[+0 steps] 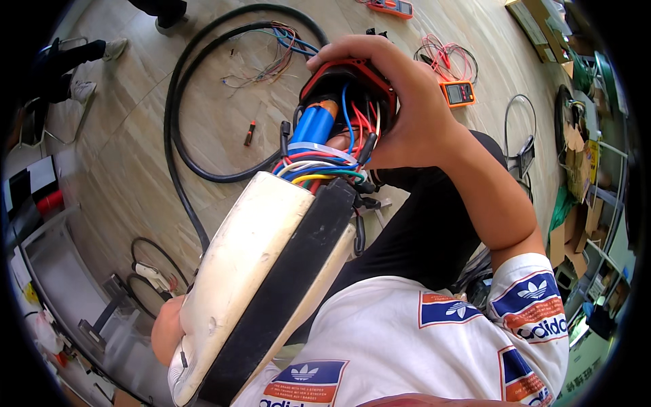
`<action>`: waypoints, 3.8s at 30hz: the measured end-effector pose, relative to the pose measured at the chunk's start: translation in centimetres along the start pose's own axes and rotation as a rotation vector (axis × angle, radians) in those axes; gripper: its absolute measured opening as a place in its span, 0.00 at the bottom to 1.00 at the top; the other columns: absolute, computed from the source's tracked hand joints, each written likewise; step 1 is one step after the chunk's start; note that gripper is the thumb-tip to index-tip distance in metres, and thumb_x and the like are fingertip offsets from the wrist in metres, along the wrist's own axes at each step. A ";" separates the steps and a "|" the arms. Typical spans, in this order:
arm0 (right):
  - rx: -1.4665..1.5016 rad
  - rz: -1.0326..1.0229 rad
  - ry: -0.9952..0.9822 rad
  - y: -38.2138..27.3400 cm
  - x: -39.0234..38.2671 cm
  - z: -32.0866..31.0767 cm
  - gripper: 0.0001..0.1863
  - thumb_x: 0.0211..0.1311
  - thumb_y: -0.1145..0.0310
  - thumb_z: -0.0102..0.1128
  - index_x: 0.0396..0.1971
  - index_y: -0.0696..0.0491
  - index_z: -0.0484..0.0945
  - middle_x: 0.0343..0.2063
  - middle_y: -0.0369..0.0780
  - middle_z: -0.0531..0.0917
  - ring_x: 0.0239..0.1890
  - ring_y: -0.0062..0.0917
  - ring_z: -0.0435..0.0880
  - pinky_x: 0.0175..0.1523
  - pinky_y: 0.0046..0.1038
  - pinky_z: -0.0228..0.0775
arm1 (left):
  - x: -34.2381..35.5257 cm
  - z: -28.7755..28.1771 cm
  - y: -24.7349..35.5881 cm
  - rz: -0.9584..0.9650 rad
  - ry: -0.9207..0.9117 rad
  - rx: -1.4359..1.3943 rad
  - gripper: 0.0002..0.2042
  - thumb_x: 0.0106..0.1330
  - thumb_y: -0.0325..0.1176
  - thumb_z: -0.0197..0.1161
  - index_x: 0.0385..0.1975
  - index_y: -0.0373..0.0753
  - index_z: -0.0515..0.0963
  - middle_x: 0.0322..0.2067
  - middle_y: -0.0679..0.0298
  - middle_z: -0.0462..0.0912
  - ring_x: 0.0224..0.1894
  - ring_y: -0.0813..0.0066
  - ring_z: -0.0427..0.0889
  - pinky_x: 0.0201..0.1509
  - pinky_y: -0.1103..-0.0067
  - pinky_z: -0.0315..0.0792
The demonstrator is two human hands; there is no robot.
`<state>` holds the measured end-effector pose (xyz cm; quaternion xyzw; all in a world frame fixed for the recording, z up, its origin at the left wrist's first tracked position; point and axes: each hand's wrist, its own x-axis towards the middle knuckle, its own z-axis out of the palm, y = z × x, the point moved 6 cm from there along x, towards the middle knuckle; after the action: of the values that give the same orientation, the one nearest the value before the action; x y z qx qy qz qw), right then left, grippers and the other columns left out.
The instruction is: The person holds an electric vehicle charging plug housing, examines the internal colored wiring, and uses a screwdriver on the terminal connections. They then fit the internal components into the housing shell and rotate the plug components by hand to prepare for assembly.
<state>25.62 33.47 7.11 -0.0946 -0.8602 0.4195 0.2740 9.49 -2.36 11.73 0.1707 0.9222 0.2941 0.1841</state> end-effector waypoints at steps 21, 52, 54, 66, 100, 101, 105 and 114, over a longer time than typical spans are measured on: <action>0.051 -0.037 0.038 -0.8 -0.5 0.1 0.42 0.33 0.69 0.84 0.53 0.56 0.72 0.48 0.42 0.83 0.49 0.30 0.85 0.58 0.27 0.75 | 0.9 1.5 0.5 0.018 -0.068 0.015 0.19 0.57 0.30 0.74 0.45 0.33 0.75 0.40 0.56 0.83 0.42 0.70 0.83 0.49 0.75 0.77; -0.085 0.062 0.049 0.9 -1.0 0.0 0.40 0.33 0.65 0.82 0.53 0.50 0.75 0.44 0.43 0.83 0.50 0.42 0.80 0.56 0.38 0.72 | 3.0 3.5 0.0 -0.172 -0.377 -0.136 0.20 0.47 0.29 0.80 0.39 0.36 0.78 0.33 0.59 0.83 0.37 0.71 0.83 0.44 0.77 0.75; -0.101 0.085 0.037 1.5 -0.6 0.2 0.39 0.33 0.66 0.81 0.53 0.50 0.75 0.44 0.43 0.83 0.51 0.42 0.79 0.56 0.38 0.72 | 2.0 3.2 -0.5 0.072 -0.166 -0.034 0.22 0.36 0.31 0.83 0.32 0.35 0.79 0.25 0.58 0.80 0.30 0.70 0.82 0.37 0.77 0.73; -0.305 0.403 0.126 6.7 -1.2 -1.9 0.29 0.63 0.61 0.67 0.61 0.55 0.69 0.51 0.45 0.82 0.54 0.32 0.81 0.57 0.33 0.74 | 6.6 6.6 0.7 0.332 -0.668 -0.074 0.37 0.53 0.26 0.77 0.65 0.36 0.68 0.55 0.60 0.78 0.57 0.70 0.76 0.60 0.74 0.68; -0.538 1.403 -0.209 46.8 -15.3 15.8 0.19 0.58 0.65 0.65 0.49 0.55 0.82 0.50 0.49 0.84 0.56 0.41 0.82 0.58 0.38 0.75 | 9.2 14.9 -1.1 0.236 -0.460 -0.062 0.24 0.66 0.53 0.66 0.38 0.32 0.81 0.29 0.58 0.81 0.30 0.65 0.81 0.36 0.72 0.73; -0.532 1.378 -0.253 47.4 -15.5 16.6 0.20 0.58 0.62 0.65 0.48 0.55 0.81 0.51 0.50 0.83 0.56 0.42 0.81 0.59 0.38 0.75 | 9.3 15.7 -1.1 0.210 -0.471 -0.073 0.24 0.65 0.54 0.66 0.40 0.32 0.81 0.30 0.57 0.82 0.31 0.64 0.82 0.38 0.72 0.73; -0.562 1.210 -0.365 52.5 -17.4 17.3 0.20 0.56 0.56 0.67 0.42 0.55 0.83 0.43 0.51 0.85 0.51 0.43 0.84 0.56 0.37 0.76 | 10.0 18.5 -3.2 0.126 -0.588 -0.042 0.20 0.60 0.41 0.72 0.46 0.33 0.79 0.35 0.51 0.85 0.38 0.51 0.86 0.44 0.72 0.77; -0.282 1.129 -0.464 52.6 -17.4 16.4 0.17 0.55 0.56 0.70 0.41 0.51 0.86 0.38 0.44 0.88 0.45 0.40 0.86 0.51 0.35 0.78 | 7.9 24.9 -6.8 0.181 -0.780 0.159 0.28 0.50 0.29 0.76 0.54 0.36 0.77 0.36 0.50 0.86 0.41 0.46 0.85 0.42 0.71 0.77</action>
<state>27.51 48.77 -48.62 -0.4760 -0.7617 0.3919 -0.1990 12.15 7.71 -13.21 0.3635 0.7845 0.1500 0.4796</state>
